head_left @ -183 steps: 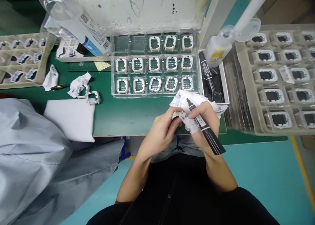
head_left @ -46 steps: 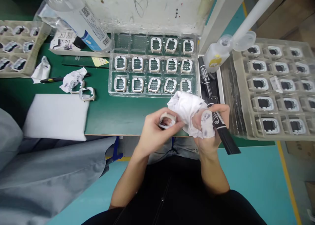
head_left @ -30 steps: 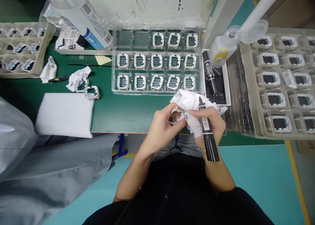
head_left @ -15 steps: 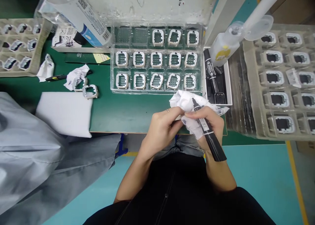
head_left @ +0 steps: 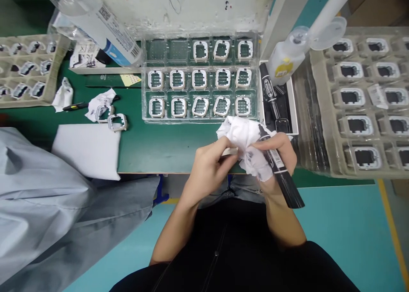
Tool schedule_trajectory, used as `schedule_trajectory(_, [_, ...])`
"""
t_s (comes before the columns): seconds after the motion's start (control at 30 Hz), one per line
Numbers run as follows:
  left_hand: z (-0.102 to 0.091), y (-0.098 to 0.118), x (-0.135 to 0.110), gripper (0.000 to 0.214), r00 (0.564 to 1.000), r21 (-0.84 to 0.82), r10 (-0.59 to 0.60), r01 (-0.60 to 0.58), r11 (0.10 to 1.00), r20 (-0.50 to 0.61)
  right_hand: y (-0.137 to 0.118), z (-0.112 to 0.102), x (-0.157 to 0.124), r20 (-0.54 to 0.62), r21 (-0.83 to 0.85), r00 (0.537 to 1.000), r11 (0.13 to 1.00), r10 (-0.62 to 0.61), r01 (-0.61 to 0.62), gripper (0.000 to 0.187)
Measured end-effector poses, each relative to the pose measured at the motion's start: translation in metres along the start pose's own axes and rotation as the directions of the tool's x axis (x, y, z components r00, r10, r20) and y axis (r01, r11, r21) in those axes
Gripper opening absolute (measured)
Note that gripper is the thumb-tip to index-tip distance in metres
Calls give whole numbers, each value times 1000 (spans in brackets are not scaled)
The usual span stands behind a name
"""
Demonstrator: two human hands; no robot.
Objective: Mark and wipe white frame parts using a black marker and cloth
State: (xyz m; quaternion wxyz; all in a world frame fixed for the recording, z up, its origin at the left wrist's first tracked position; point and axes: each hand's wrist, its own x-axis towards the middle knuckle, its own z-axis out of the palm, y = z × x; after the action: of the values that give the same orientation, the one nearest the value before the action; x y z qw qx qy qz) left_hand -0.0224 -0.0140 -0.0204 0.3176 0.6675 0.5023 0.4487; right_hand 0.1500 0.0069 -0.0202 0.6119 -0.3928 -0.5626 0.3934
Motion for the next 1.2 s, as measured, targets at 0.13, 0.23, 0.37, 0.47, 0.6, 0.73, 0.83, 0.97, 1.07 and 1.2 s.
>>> schedule_trajectory(0.13, [-2, -2, -1, 14, 1000, -60, -22, 22, 998, 1, -3, 2, 3, 51, -17, 999, 1000, 2, -1, 17])
schedule_trajectory(0.23, [-3, -2, -1, 10, 1000, -89, -21, 22, 996, 8, -6, 4, 5, 84, -43, 996, 999, 11, -7, 21])
schedule_trajectory(0.37, [-2, -1, -1, 6, 1000, -105, -11, 13, 994, 21, -8, 6, 6, 102, -81, 995, 997, 17, -9, 27])
schedule_trajectory(0.47, [0, -1, -1, 9, 1000, -49, -17, 17, 999, 9, -8, 6, 6, 110, -142, 993, 990, 36, -20, 26])
schedule_trajectory(0.6, [6, -1, -1, 12, 1000, 32, -5, 5, 999, -5, -10, 7, 4, 135, -155, 989, 987, 64, -43, 23])
schedule_trajectory(0.73, [8, 1, -1, 12, 1000, 41, -15, 16, 999, -11, -11, 8, 4, 112, -142, 990, 987, 89, -72, 28])
schedule_trajectory(0.83, [7, 3, 0, 11, 999, 2, -29, 29, 1000, -25, -11, 8, 5, 68, -123, 996, 991, 54, -45, 29])
schedule_trajectory(0.97, [9, 3, 0, 15, 1000, -15, 2, -3, 1000, -18, -11, 9, 5, 86, -98, 996, 995, 35, -27, 29])
schedule_trajectory(1.07, [11, 2, -1, 18, 1000, 2, -2, 2, 1000, -13, -11, 11, 2, 96, -137, 992, 988, 81, -67, 29])
schedule_trajectory(1.2, [8, 5, 0, 14, 999, -29, -33, 32, 999, -30, -8, 10, 1, 44, -141, 998, 989, 39, -32, 29])
